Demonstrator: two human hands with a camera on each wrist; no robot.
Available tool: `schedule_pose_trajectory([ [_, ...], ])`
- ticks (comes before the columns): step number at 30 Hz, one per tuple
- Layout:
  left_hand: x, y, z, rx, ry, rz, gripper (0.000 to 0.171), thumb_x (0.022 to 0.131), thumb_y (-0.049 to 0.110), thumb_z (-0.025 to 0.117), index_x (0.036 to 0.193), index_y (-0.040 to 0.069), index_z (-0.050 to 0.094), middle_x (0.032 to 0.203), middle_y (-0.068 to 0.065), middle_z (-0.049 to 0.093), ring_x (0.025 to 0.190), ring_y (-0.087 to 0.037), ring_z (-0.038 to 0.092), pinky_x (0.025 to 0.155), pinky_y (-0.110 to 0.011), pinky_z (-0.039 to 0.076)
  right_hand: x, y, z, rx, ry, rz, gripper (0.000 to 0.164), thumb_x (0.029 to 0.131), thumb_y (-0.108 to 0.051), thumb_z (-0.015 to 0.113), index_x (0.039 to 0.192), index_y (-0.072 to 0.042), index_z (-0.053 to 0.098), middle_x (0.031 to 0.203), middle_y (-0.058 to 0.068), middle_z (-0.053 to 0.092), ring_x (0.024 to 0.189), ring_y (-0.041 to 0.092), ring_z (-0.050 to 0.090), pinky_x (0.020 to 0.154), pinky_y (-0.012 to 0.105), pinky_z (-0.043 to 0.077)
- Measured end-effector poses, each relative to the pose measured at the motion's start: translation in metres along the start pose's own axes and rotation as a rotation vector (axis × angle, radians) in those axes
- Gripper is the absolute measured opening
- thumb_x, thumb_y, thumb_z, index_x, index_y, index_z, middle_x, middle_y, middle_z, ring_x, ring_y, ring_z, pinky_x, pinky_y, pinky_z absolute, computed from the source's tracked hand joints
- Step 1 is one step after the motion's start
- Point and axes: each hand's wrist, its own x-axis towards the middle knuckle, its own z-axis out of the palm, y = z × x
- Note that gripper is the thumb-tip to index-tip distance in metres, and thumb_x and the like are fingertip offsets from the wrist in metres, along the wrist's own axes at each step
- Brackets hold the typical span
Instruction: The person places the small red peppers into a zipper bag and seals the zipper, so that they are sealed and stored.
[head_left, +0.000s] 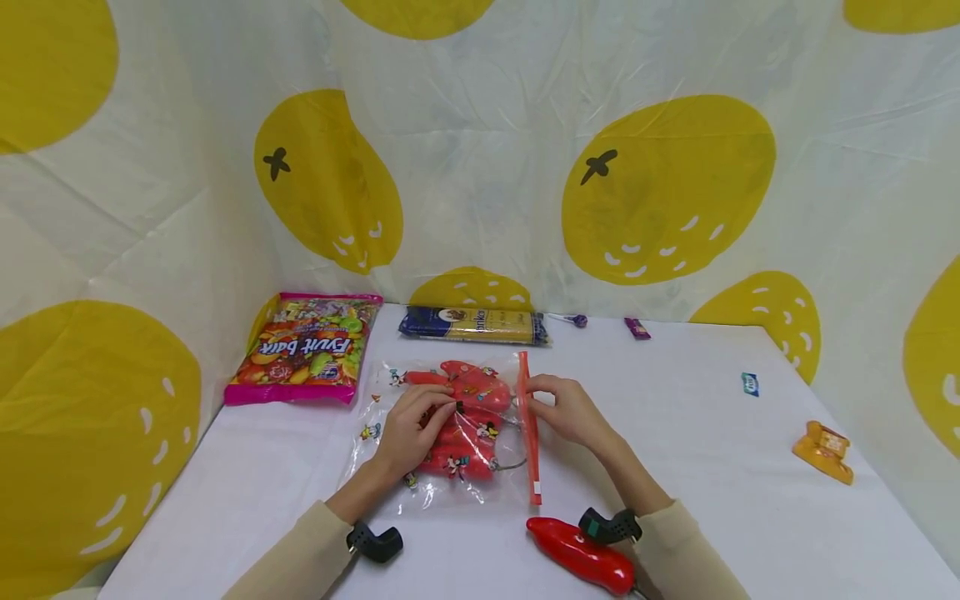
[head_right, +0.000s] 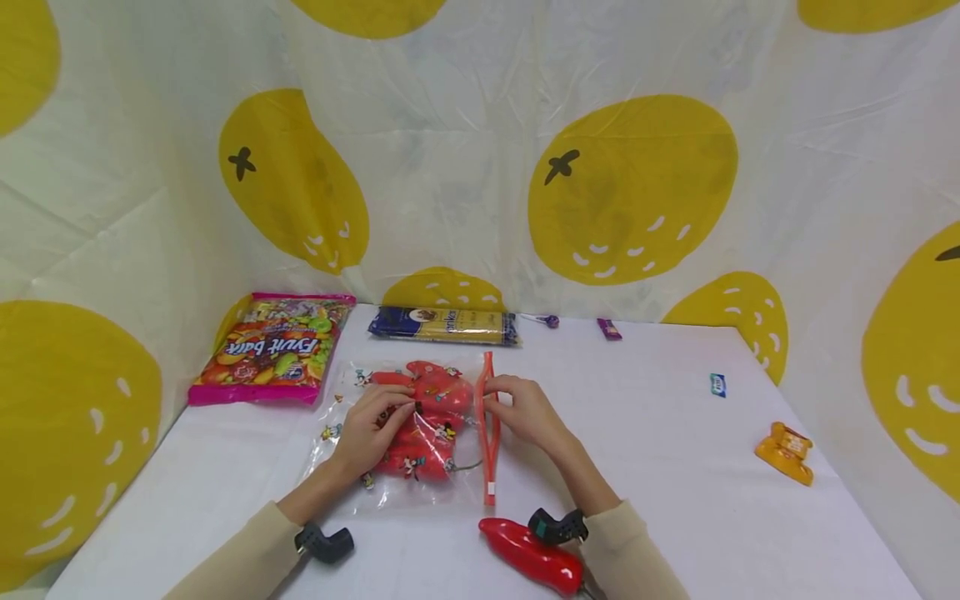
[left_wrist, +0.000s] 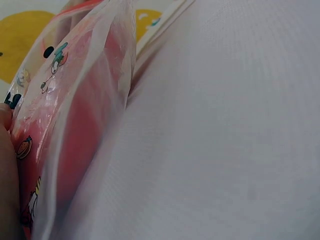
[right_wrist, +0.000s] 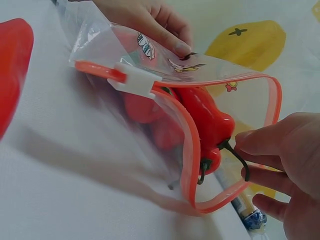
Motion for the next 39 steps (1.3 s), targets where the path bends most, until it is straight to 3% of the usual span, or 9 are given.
schedule_pose_trajectory([
  [11, 0.0, 0.002, 0.001, -0.005, 0.0, 0.008, 0.012, 0.09, 0.024, 0.063, 0.101, 0.021, 0.067, 0.111, 0.006, 0.066, 0.109, -0.009, 0.057, 0.1, -0.025, 0.045, -0.02, 0.004, -0.023, -0.026, 0.07, -0.11, 0.025, 0.087, -0.026, 0.066, 0.112, -0.021, 0.067, 0.112, -0.002, 0.068, 0.111, 0.021, 0.061, 0.094, 0.05, 0.05],
  [19, 0.001, 0.003, -0.001, -0.005, -0.011, -0.002, 0.013, 0.091, 0.025, 0.062, 0.102, 0.02, 0.066, 0.111, 0.005, 0.066, 0.11, -0.01, 0.057, 0.101, -0.027, 0.045, -0.048, 0.01, -0.039, -0.032, 0.027, -0.129, 0.034, 0.082, -0.031, 0.071, 0.114, -0.021, 0.063, 0.113, 0.005, 0.066, 0.103, 0.025, 0.062, 0.085, 0.046, 0.055],
  [25, 0.003, 0.002, -0.002, -0.002, -0.002, 0.005, 0.013, 0.091, 0.026, 0.061, 0.101, 0.019, 0.067, 0.111, 0.005, 0.066, 0.109, -0.011, 0.057, 0.101, -0.025, 0.044, -0.068, 0.015, -0.044, -0.033, -0.062, -0.097, 0.043, 0.079, -0.04, 0.073, 0.116, -0.024, 0.06, 0.113, 0.003, 0.065, 0.101, 0.022, 0.061, 0.083, 0.04, 0.055],
  [30, 0.003, 0.002, -0.002, -0.004, 0.014, 0.027, 0.012, 0.09, 0.022, 0.063, 0.101, 0.018, 0.067, 0.11, 0.004, 0.067, 0.109, -0.013, 0.058, 0.1, -0.028, 0.045, -0.082, 0.016, -0.046, -0.038, -0.164, -0.086, 0.052, 0.077, -0.042, 0.074, 0.121, -0.019, 0.058, 0.112, 0.002, 0.064, 0.098, 0.02, 0.061, 0.08, 0.032, 0.056],
  [39, 0.002, 0.004, -0.004, -0.008, 0.004, 0.015, 0.013, 0.09, 0.022, 0.063, 0.101, 0.018, 0.067, 0.111, 0.003, 0.066, 0.109, -0.014, 0.058, 0.1, -0.028, 0.045, -0.106, 0.011, -0.042, 0.023, -0.429, 0.0, 0.062, 0.071, -0.04, 0.079, 0.124, -0.019, 0.053, 0.104, -0.001, 0.061, 0.089, 0.018, 0.059, 0.072, 0.025, 0.055],
])
